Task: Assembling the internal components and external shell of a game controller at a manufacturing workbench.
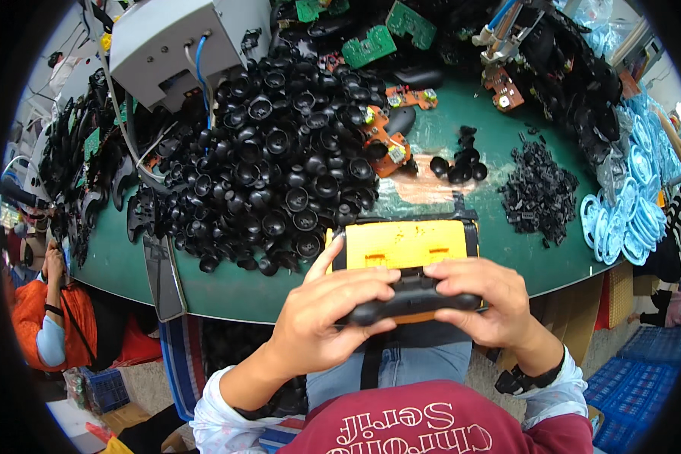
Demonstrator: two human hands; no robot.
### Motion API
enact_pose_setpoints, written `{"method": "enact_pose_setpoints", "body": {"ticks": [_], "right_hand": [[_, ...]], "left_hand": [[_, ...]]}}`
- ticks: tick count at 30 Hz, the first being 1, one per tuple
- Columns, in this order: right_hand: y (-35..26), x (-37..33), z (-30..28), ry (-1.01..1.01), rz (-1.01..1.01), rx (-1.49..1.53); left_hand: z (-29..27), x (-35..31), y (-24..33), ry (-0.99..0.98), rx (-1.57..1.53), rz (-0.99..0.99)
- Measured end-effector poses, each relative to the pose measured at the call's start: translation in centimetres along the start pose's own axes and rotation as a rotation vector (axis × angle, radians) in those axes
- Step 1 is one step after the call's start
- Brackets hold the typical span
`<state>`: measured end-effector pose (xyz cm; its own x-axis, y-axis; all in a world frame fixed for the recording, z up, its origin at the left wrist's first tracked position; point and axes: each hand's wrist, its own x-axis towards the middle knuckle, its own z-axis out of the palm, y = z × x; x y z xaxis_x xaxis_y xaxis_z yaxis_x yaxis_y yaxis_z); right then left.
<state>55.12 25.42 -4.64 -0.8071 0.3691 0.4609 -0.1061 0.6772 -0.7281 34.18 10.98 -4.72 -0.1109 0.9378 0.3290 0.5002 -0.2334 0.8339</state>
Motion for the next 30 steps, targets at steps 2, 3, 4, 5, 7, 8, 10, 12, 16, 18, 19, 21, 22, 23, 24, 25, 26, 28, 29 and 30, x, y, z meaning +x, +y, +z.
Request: {"method": "enact_pose_setpoints", "body": {"ticks": [2,3,4,5,7,8,10,12,16,18,19,21,22,23,24,25,26,28,29,30], "right_hand": [[-0.1,-0.1,0.5,0.04,0.017,0.005],[0.3,0.3,0.4,0.049,0.016,0.007],[0.5,0.7,-0.1,0.055,0.01,-0.005],[0.8,1.3,-0.6,0.032,0.003,0.007],[0.7,2.3,-1.6,0.014,-0.08,-0.029],[1.0,2.4,-1.8,0.038,-0.154,-0.121],[1.9,0.3,-1.5,0.001,-0.222,-0.336],[2.3,-2.7,-1.1,-0.146,-0.131,-0.308],[-1.0,0.2,-6.0,0.064,-0.194,-0.526],[-0.9,5.6,-7.8,0.707,-0.208,-0.315],[-1.3,9.3,-8.5,0.847,-0.221,-0.246],[-1.2,13.6,-12.9,0.553,-0.253,-0.618],[-2.5,14.8,-13.4,0.55,-0.24,-0.638],[-3.7,16.5,-12.7,0.447,-0.144,-0.202],[-4.3,17.6,-12.3,0.334,-0.043,0.222],[-3.1,17.2,-13.7,0.146,-0.139,0.293],[-3.1,15.7,-16.1,0.022,-0.114,0.467],[-2.4,14.3,-17.1,-0.129,-0.074,0.687],[-1.8,14.2,-17.0,-0.355,-0.166,0.808],[-1.4,13.9,-17.1,-0.571,-0.267,0.919]], "left_hand": [[0.2,0.1,0.4,0.044,0.025,0.023],[0.1,0.4,0.3,0.043,0.023,0.035],[-0.2,0.8,0.1,0.028,0.036,0.02],[-0.4,1.1,0.0,0.013,0.049,0.005],[-0.9,2.4,0.5,0.014,0.185,0.141],[-0.7,2.9,0.2,0.031,0.282,0.229],[0.4,2.0,-1.1,-0.025,0.472,0.336],[1.3,-0.1,-2.3,-0.14,0.578,0.345],[1.5,-0.6,0.8,-0.158,0.539,0.205],[2.8,1.3,1.2,-0.165,0.588,0.176],[3.6,1.6,0.7,-0.16,0.599,0.136],[4.7,1.4,-0.8,-0.163,0.67,0.162],[4.7,1.7,-0.8,-0.169,0.639,0.149],[4.3,1.5,-0.4,-0.168,0.623,0.109],[4.1,1.3,-0.2,-0.167,0.653,0.106],[4.4,1.5,-0.2,-0.161,0.641,0.099],[4.7,1.7,-0.3,-0.146,0.641,0.132],[5.5,1.8,-0.2,-0.126,0.641,0.131],[5.9,1.9,-0.2,-0.125,0.64,0.099],[6.2,2.3,0.1,-0.133,0.632,0.087]]}}
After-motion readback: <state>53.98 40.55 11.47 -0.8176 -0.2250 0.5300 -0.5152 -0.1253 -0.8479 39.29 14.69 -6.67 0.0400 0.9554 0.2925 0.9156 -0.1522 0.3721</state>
